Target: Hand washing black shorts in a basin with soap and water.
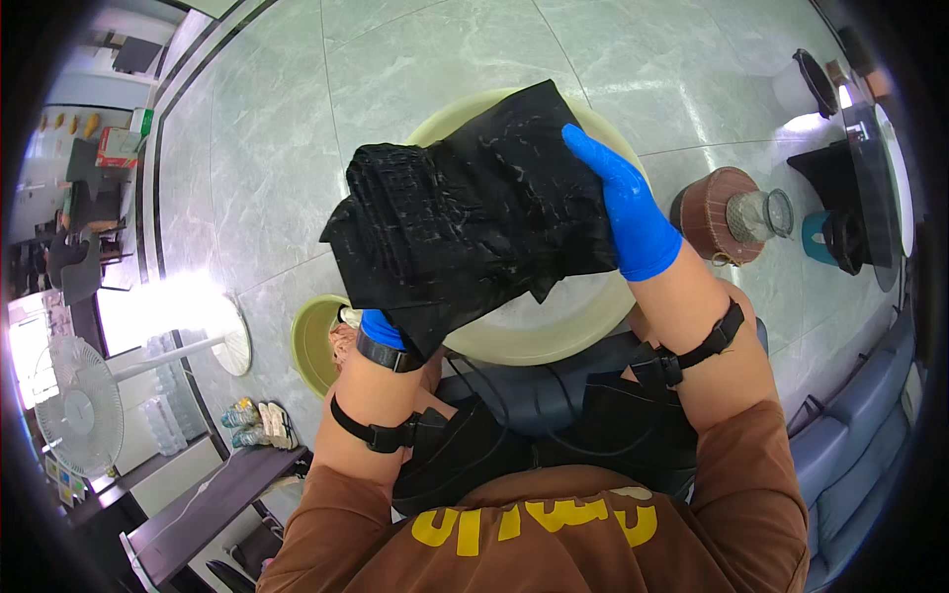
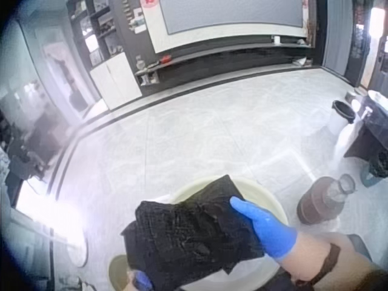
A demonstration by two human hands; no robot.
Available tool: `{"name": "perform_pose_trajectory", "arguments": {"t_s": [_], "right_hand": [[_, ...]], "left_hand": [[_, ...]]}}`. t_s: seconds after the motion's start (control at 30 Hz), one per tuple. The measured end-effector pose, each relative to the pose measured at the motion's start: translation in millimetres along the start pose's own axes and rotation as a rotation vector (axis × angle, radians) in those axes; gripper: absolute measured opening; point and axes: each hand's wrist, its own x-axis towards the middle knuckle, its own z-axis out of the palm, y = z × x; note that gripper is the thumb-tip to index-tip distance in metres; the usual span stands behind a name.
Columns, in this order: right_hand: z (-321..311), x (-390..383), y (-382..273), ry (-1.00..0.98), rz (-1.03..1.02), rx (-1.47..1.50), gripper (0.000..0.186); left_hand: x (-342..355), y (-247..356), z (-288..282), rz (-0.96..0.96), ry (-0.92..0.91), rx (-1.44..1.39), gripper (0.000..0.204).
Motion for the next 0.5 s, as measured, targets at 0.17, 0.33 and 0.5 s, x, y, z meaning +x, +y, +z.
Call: {"name": "perform_pose_trajectory", "arguments": {"t_s": [0.17,0.33,0.5], "right_hand": [[1,1,-4,-0.04,-0.074,0.079,0.041],[7,-14,-12,0.065,-0.149,0.061,0.047],[9,-18,-5,0.024,-0.123,0.122,0.047]], "left_hand": [[-36,-45,30,-0.246,0.195,-0.409,0.044],[-33,-55,32,-0.141,-0.001,0.387,0.046],[1,-37,37,-0.073,0.064,0.182,0.045]]}}
